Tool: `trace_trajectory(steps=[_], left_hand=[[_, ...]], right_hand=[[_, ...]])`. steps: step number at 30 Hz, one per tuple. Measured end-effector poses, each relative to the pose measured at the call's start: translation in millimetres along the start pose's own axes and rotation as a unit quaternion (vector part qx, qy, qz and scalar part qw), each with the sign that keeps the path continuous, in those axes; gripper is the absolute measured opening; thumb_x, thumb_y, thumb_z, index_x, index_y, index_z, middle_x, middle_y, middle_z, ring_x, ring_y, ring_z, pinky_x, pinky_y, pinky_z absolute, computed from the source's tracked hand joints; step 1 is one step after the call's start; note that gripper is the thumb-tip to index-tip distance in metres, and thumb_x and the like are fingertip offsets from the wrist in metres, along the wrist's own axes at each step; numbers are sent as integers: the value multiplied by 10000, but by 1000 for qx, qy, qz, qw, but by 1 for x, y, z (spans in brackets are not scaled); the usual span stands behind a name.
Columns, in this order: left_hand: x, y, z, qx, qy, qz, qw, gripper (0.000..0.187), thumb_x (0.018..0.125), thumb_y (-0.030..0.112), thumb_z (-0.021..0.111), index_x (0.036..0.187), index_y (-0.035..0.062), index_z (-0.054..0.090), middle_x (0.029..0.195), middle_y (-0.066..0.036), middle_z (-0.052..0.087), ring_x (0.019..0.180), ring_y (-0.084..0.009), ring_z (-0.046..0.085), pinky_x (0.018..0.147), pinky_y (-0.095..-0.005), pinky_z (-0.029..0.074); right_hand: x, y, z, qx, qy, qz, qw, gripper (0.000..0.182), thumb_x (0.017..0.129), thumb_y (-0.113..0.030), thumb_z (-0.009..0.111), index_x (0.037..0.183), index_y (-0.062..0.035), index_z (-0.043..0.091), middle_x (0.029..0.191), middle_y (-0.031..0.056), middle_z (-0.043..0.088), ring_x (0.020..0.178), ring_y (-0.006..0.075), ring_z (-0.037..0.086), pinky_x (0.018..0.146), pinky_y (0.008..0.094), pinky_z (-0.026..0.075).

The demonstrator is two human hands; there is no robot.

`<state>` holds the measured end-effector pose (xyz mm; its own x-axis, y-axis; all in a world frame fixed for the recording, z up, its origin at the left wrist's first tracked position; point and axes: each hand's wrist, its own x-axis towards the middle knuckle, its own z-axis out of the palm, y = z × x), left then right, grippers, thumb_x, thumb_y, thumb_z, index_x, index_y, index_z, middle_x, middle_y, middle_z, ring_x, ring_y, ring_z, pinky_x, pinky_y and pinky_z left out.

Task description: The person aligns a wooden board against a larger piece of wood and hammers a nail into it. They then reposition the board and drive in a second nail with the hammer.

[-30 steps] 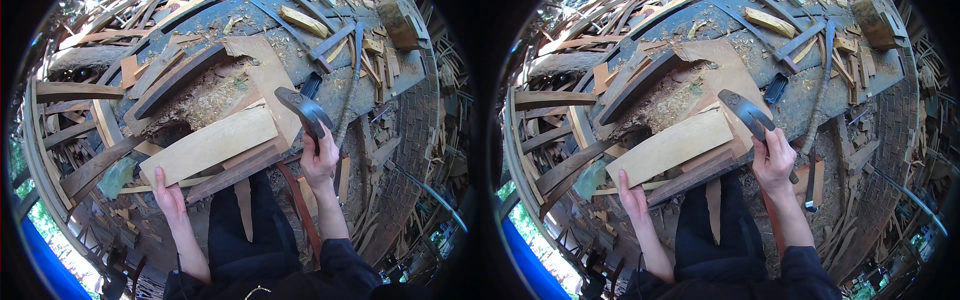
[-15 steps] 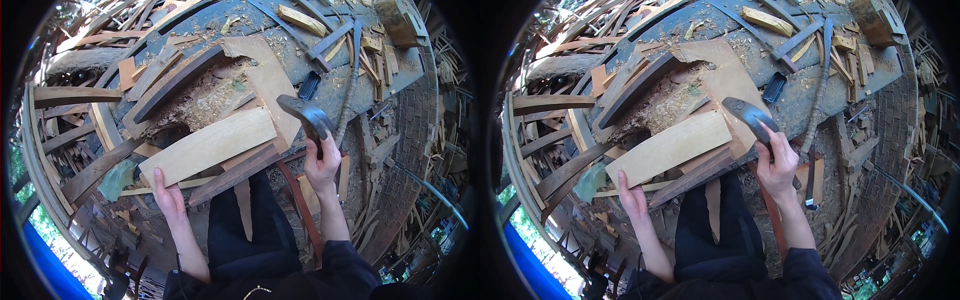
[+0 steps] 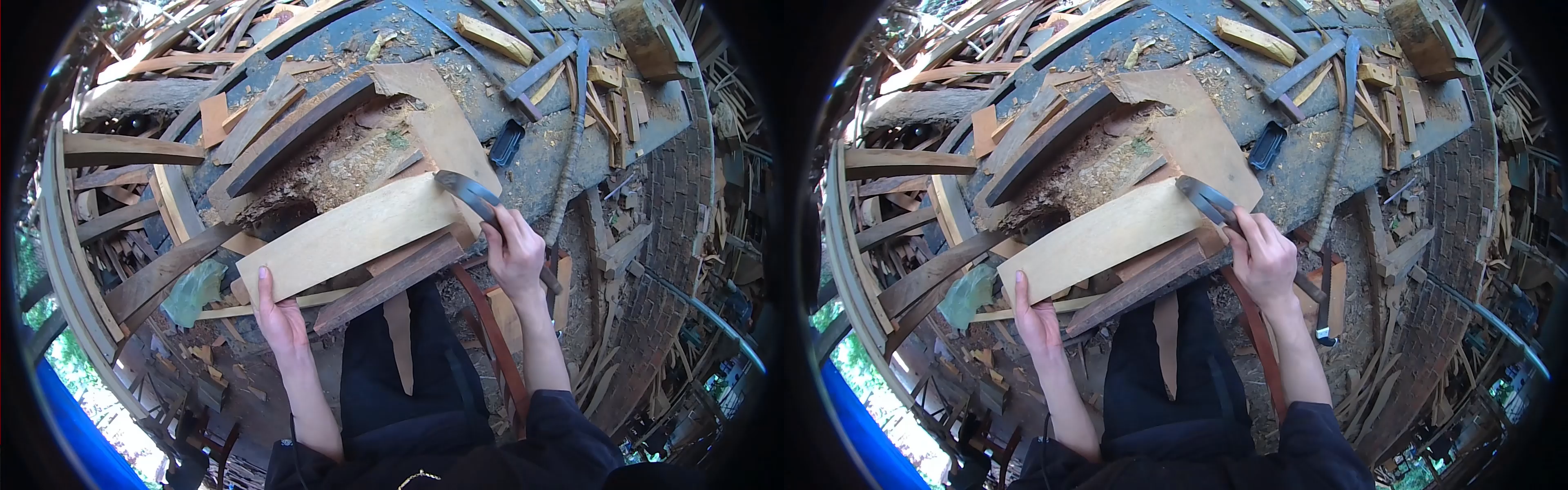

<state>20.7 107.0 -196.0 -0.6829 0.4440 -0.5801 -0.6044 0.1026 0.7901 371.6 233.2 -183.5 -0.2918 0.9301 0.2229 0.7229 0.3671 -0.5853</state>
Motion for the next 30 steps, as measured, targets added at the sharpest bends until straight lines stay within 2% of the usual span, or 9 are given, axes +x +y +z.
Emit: trace_trajectory(steps=[2,4,7,11,17,20,25,27,30], left_hand=[[-1,0,4,-1,-3,3,1000,515,1043,167,690,1474,-27,487,1399,-153,620,1286,-233,629,1109,-396,540],[1,0,5,-1,0,7,1000,502,1037,148,693,1467,-25,499,1400,-149,620,1282,-234,633,1108,-398,545],[4,-4,3,8,-2,25,1000,504,1044,173,692,1464,-26,495,1388,-151,629,1278,-236,634,1102,-391,542],[7,0,4,5,-9,45,999,505,1046,169,689,1466,-31,494,1389,-153,627,1277,-234,632,1106,-390,539],[8,7,7,22,-5,75,997,511,1052,158,676,1487,-19,474,1410,-151,609,1298,-234,613,1122,-392,525],[5,6,8,20,-7,75,997,516,1056,148,665,1503,-10,461,1421,-144,599,1313,-233,601,1127,-392,519],[-7,14,14,31,-19,104,994,526,1043,166,692,1478,-32,475,1410,-155,604,1291,-229,614,1120,-393,526],[-9,18,16,26,-18,104,994,539,1045,174,692,1497,-9,465,1423,-147,592,1301,-228,603,1129,-400,519],[-20,26,15,18,-43,130,990,563,1046,177,692,1528,21,446,1434,-138,582,1315,-231,590,1144,-413,502]], right_hand=[[0,0,-4,-21,-27,10,999,281,922,-24,708,1195,26,663,941,188,684,719,350,697,614,403,537],[-11,3,-8,54,63,-3,997,209,1001,-70,700,1184,30,680,997,199,739,828,345,742,727,389,573],[-21,14,0,61,137,-99,984,189,1008,-78,686,1165,24,664,976,195,733,780,360,719,670,395,560],[-1,13,2,-49,-59,-21,997,365,873,-11,721,1234,-24,672,920,137,687,755,312,704,640,389,555],[-15,27,9,60,86,-98,990,351,885,-20,708,1227,34,651,924,166,691,744,341,705,639,402,566],[0,15,4,-26,-68,-55,996,343,890,-36,723,1225,5,656,878,144,660,717,336,686,609,412,544],[2,6,-5,20,-1,-9,1000,307,970,-102,708,1251,5,644,872,150,661,724,322,698,633,398,539],[7,-10,-12,72,44,94,992,292,1037,-155,671,1270,16,628,918,189,702,782,340,729,679,398,555],[27,-21,-51,32,-65,176,982,282,1064,-229,648,1240,-10,666,943,212,739,821,369,755,726,416,567]])
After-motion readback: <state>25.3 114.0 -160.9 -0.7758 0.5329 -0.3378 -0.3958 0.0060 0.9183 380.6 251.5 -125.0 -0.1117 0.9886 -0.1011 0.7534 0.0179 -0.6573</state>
